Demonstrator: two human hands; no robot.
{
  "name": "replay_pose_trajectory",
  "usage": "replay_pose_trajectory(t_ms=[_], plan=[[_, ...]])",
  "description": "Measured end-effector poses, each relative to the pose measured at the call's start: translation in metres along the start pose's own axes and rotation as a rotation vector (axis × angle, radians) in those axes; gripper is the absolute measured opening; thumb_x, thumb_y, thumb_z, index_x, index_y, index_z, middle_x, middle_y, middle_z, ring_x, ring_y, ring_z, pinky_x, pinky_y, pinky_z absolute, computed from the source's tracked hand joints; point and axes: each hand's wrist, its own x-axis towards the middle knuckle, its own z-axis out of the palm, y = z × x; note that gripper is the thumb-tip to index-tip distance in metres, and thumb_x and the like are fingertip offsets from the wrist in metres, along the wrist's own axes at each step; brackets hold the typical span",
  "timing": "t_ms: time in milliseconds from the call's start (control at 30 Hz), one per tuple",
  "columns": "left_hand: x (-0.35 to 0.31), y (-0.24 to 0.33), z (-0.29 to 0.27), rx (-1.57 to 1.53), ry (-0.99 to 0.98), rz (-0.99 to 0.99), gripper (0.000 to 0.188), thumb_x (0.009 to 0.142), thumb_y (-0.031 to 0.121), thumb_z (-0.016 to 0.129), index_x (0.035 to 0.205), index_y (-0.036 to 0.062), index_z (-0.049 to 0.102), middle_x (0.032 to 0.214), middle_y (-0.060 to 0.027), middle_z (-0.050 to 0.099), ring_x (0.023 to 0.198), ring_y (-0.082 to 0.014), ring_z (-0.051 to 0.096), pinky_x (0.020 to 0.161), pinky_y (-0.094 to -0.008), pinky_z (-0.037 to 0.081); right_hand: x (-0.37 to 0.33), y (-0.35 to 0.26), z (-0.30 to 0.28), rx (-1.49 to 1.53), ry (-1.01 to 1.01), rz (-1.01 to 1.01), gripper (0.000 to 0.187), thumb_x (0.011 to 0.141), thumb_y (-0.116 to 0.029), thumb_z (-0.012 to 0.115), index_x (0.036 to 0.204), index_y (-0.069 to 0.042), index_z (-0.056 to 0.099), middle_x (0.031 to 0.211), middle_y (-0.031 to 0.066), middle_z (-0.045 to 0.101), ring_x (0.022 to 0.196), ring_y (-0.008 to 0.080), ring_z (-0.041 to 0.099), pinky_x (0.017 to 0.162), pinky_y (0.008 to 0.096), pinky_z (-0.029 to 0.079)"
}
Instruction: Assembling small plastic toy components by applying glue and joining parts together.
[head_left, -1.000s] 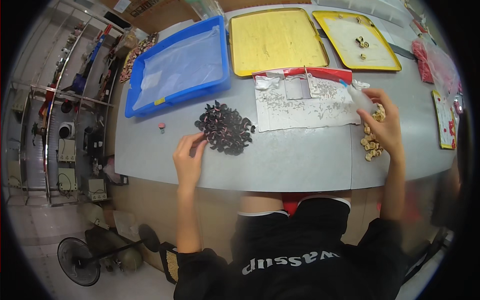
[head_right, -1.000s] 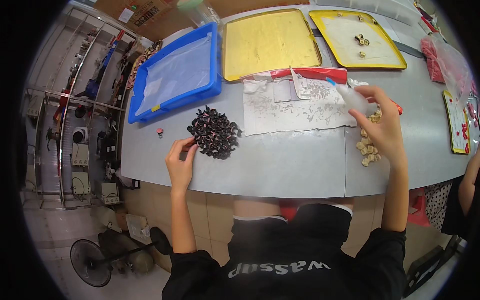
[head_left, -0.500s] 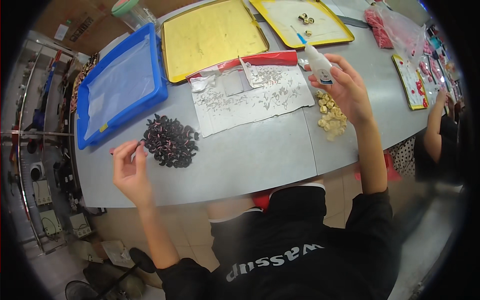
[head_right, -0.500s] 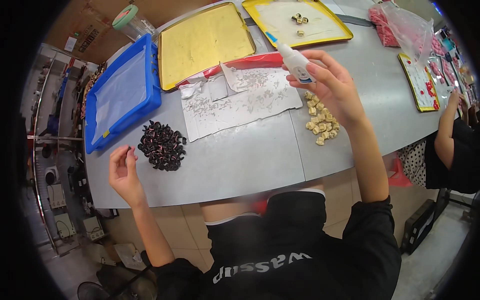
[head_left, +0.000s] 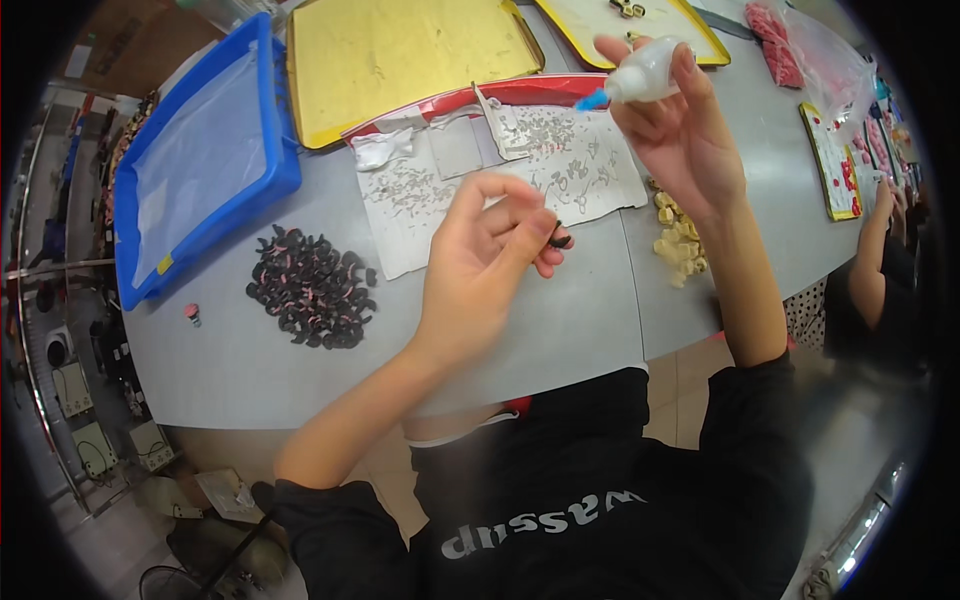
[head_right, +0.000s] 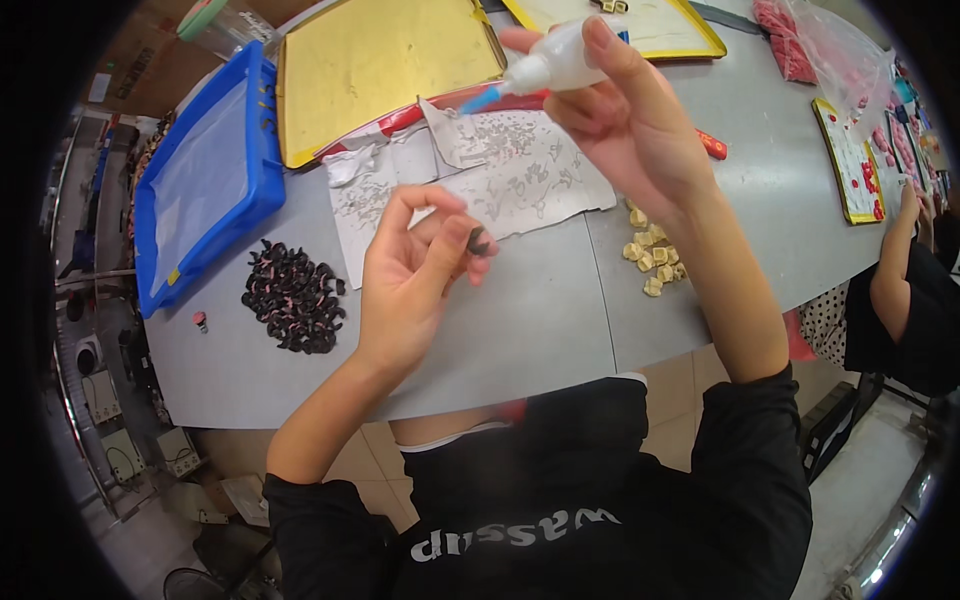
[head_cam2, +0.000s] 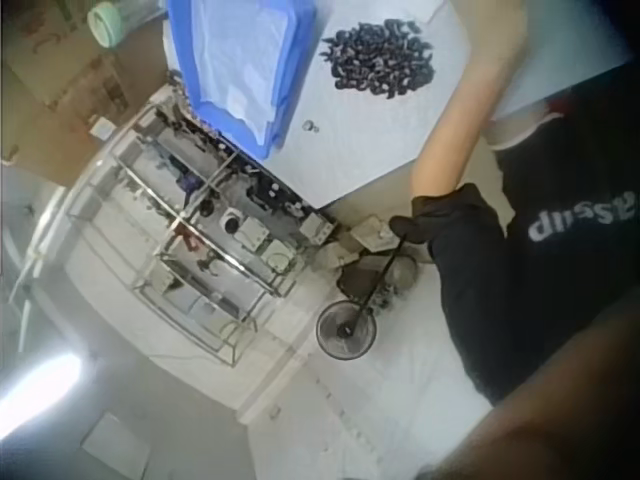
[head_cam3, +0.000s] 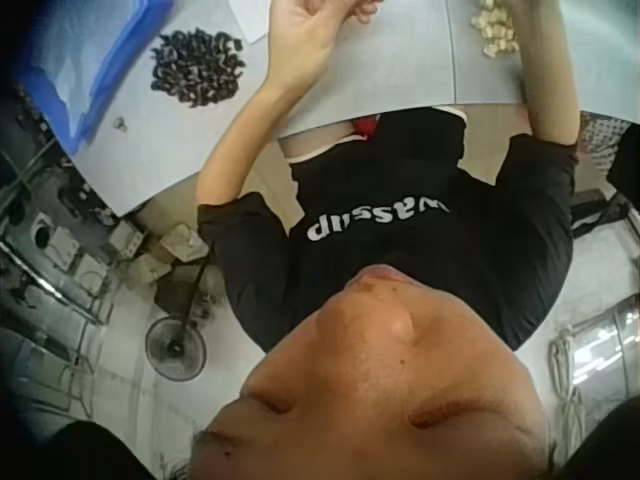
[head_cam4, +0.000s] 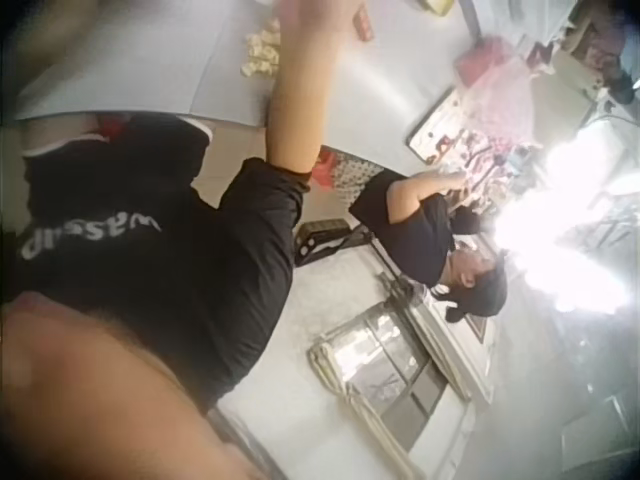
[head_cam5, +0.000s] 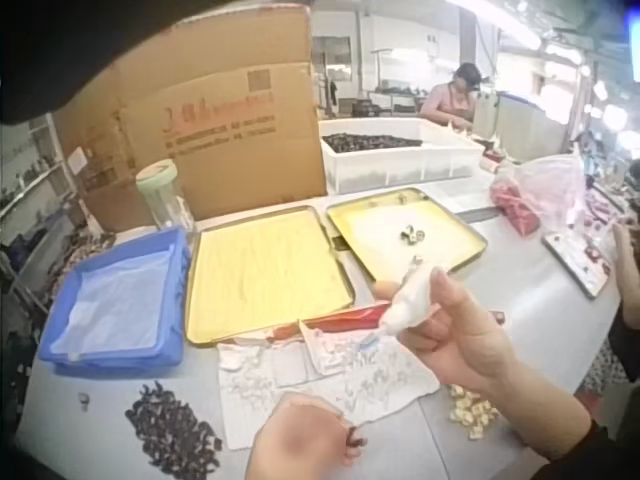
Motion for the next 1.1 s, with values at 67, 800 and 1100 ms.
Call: replay_pose_trajectory(t_ms=[67,800,1100], plan=[[-0.002,-0.012,-0.011,0.017,-0.006,-0.033,0.012,0.09,0.011,0.054,0.096,0.0003,0.051,0.085,-0.0096,0.059,0.074,-0.013,0.056,0.066,-0.0252,0.046,-0.006,0.006,-0.007,0.101,-0.002,0.073,0.04,0.093,-0.041,0.043,0.111,-0.005,0.048,0.108,0.012,0.059,0.053,0.0002,0.03,0.056,0.0173,0.034],[-0.002,-0.019,-0.026,0.033,-0.193,0.011,0.032,0.072,-0.015,0.064,0.099,-0.0052,0.05,0.094,-0.0116,0.057,0.087,-0.0184,0.059,0.08,-0.0312,0.05,-0.013,-0.026,0.027,-0.465,0.106,0.448,0.045,0.097,-0.043,0.021,0.115,-0.005,0.039,0.092,0.0247,0.059,0.047,0.0104,0.04,0.05,0.0222,0.038],[-0.005,-0.018,-0.023,0.243,-0.225,0.115,0.03,0.07,-0.013,0.067,0.095,-0.0055,0.053,0.091,-0.0121,0.06,0.084,-0.0186,0.06,0.073,-0.0301,0.049,-0.018,-0.028,0.029,-0.589,0.087,0.478,0.045,0.096,-0.046,0.025,0.112,-0.005,0.039,0.083,0.022,0.061,0.043,0.0102,0.039,0.043,0.0199,0.034]])
